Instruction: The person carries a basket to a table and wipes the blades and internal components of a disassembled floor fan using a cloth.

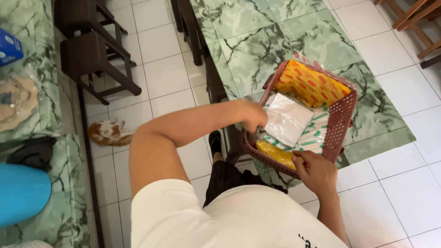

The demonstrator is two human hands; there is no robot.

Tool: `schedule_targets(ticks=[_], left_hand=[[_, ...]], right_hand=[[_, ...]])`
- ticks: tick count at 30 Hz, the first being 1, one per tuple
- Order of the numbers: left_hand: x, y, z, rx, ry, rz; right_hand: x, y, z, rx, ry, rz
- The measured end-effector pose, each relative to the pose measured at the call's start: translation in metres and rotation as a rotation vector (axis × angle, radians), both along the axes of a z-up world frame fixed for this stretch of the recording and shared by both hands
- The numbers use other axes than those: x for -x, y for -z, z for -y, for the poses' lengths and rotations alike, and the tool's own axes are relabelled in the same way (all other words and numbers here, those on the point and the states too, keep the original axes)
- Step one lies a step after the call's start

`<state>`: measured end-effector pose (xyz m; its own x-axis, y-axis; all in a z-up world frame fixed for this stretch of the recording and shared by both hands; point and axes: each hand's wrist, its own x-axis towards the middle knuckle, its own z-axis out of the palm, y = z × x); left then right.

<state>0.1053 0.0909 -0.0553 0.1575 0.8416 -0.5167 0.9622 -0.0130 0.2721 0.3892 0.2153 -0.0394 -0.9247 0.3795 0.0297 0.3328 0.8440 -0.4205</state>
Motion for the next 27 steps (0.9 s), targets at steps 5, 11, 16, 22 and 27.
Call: schedule_targets(ticks=[5, 11, 16, 22, 27], left_hand=[[-0.028, 0.006, 0.040, -0.087, -0.139, 0.269], [-0.041, 0.011, 0.049, -0.448, -0.516, 0.640], [-0.049, 0.011, 0.006, -0.621, -1.167, 1.313], [-0.058, -0.010, -0.033, -0.636, -1.358, 1.980], [-0.118, -0.011, -0.066, -0.324, -1.272, 2.107]], right_hand=[[-0.002, 0.020, -0.005, -0.048, 0.009, -0.292], [0.010, 0.063, -0.063, -0.155, -0.016, -0.427], [0.046, 0.043, -0.093, -0.117, -0.033, -0.508], [0.034, 0.035, -0.053, -0.044, 0.111, -0.803], [0.034, 0.042, 0.004, 0.085, -0.165, -1.117]])
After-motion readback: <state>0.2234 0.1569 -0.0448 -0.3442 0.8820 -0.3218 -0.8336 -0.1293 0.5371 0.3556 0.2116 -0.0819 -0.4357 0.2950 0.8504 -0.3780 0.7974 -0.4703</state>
